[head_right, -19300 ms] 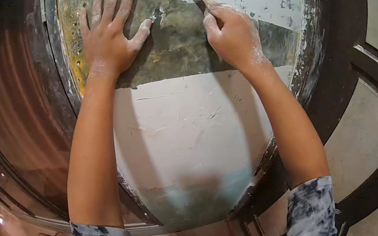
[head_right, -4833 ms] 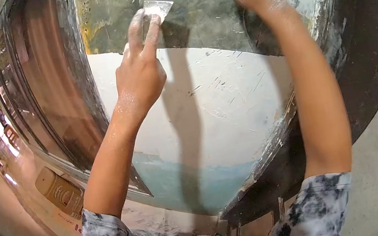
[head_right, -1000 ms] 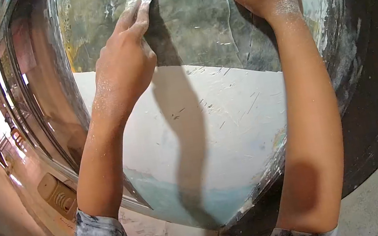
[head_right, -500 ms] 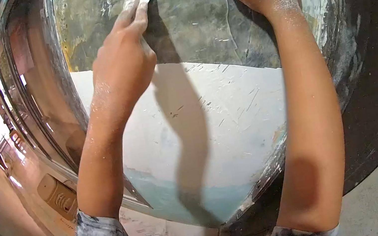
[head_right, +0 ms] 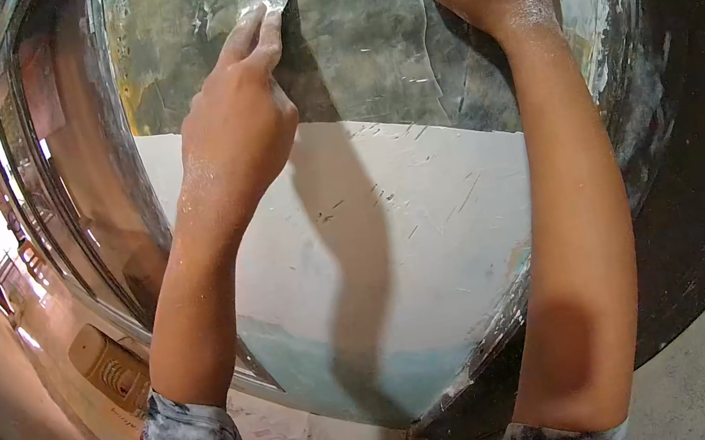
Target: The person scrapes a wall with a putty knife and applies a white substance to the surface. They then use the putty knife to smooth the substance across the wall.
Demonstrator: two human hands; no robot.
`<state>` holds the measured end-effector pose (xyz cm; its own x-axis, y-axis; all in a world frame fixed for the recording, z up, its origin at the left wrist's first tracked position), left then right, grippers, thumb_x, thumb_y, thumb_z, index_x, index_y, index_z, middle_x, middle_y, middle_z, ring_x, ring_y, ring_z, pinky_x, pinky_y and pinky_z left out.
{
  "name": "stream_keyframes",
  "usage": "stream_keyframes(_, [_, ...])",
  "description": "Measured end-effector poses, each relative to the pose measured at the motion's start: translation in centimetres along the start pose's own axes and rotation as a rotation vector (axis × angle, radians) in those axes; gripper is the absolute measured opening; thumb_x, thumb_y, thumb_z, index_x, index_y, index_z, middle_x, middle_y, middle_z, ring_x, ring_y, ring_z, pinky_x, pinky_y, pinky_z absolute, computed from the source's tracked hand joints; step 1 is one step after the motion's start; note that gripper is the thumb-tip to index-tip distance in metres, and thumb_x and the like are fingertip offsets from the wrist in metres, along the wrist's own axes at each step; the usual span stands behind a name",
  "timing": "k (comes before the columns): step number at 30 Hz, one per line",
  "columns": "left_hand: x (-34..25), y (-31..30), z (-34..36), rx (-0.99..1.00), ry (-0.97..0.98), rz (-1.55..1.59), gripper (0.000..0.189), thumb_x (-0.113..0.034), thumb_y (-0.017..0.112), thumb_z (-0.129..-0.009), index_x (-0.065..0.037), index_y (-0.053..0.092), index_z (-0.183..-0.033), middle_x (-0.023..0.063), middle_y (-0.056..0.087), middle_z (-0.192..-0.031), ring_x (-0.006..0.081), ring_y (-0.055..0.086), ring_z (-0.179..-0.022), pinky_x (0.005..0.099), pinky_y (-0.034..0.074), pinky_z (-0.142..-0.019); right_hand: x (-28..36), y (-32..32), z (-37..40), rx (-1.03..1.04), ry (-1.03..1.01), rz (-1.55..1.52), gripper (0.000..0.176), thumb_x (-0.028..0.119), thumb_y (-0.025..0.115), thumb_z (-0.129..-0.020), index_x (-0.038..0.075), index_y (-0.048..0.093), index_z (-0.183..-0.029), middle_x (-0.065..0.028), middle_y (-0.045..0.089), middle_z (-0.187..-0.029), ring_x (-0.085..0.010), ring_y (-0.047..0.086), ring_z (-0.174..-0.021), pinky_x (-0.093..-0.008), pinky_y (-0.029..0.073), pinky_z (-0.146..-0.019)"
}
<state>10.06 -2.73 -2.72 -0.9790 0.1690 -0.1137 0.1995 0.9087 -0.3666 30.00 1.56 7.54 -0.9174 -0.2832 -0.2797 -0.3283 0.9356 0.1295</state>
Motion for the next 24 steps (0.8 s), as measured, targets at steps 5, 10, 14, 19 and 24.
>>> stream_keyframes(5, [0.0, 0.4, 0.9, 0.029, -0.044, 0.035, 0.06, -0.001, 0.048, -0.088, -0.008, 0.053, -0.148, 0.0065, 0.047, -0.158, 0.0403, 0.064, -0.12, 0.0489, 0.052, -0.103, -1.5, 1.2, 0.0, -0.008, -0.051, -0.008, 0.052, 0.031, 0.066, -0.085, 0.01, 0.067, -0.132, -0.0134, 0.053, -0.153, -0.0326, 0.042, -0.146, -0.0495, 0.028, -0.123])
stream_keyframes(10, [0.0, 0.7, -0.2, 0.005, -0.04, 0.019, 0.063, 0.0, 0.05, -0.085, -0.008, 0.053, -0.148, 0.006, 0.046, -0.159, 0.0397, 0.062, -0.122, 0.0482, 0.052, -0.102, -1.3, 1.0, -0.1, -0.014, -0.047, -0.029, 0.052, 0.03, 0.066, -0.085, 0.01, 0.067, -0.133, -0.0138, 0.054, -0.152, -0.0329, 0.043, -0.146, -0.0491, 0.029, -0.123])
stream_keyframes(14, [-0.1, 0.7, 0.4, 0.017, -0.048, 0.034, 0.064, 0.0, 0.051, -0.084, -0.008, 0.053, -0.148, 0.0054, 0.045, -0.16, 0.0389, 0.062, -0.123, 0.0478, 0.052, -0.102, -1.5, 1.0, -0.2, -0.035, -0.057, -0.019, 0.051, 0.03, 0.066, -0.085, 0.009, 0.068, -0.131, -0.0149, 0.056, -0.15, -0.0331, 0.044, -0.144, -0.0483, 0.029, -0.122])
stream_keyframes(19, [-0.4, 0.4, -0.3, 0.012, -0.033, 0.006, 0.064, -0.001, 0.049, -0.086, -0.008, 0.052, -0.149, 0.0046, 0.046, -0.16, 0.038, 0.061, -0.125, 0.0478, 0.052, -0.103, -1.6, 1.0, 0.0, -0.035, -0.049, -0.024, 0.051, 0.03, 0.066, -0.084, 0.009, 0.068, -0.131, -0.0154, 0.057, -0.149, -0.0334, 0.045, -0.144, -0.0491, 0.029, -0.122])
stream_keyframes(24, [-0.4, 0.4, 0.2, 0.005, -0.031, 0.022, 0.066, 0.001, 0.05, -0.085, -0.009, 0.051, -0.15, 0.0044, 0.046, -0.159, 0.0374, 0.06, -0.127, 0.047, 0.052, -0.104, -3.1, 2.3, 0.1, -0.083, -0.157, 0.041, 0.046, 0.042, 0.065, -0.094, 0.021, 0.066, -0.135, -0.0093, 0.066, -0.134, -0.0333, 0.059, -0.125, -0.0483, 0.041, -0.109])
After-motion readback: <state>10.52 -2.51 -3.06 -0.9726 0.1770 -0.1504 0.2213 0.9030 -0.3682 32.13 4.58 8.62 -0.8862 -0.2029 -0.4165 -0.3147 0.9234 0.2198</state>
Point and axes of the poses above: each hand's wrist, its own z-axis away from the middle knuckle, its own y-axis out of the palm, x = y × z, the point moved 4 cm from there along -z, towards the middle knuckle
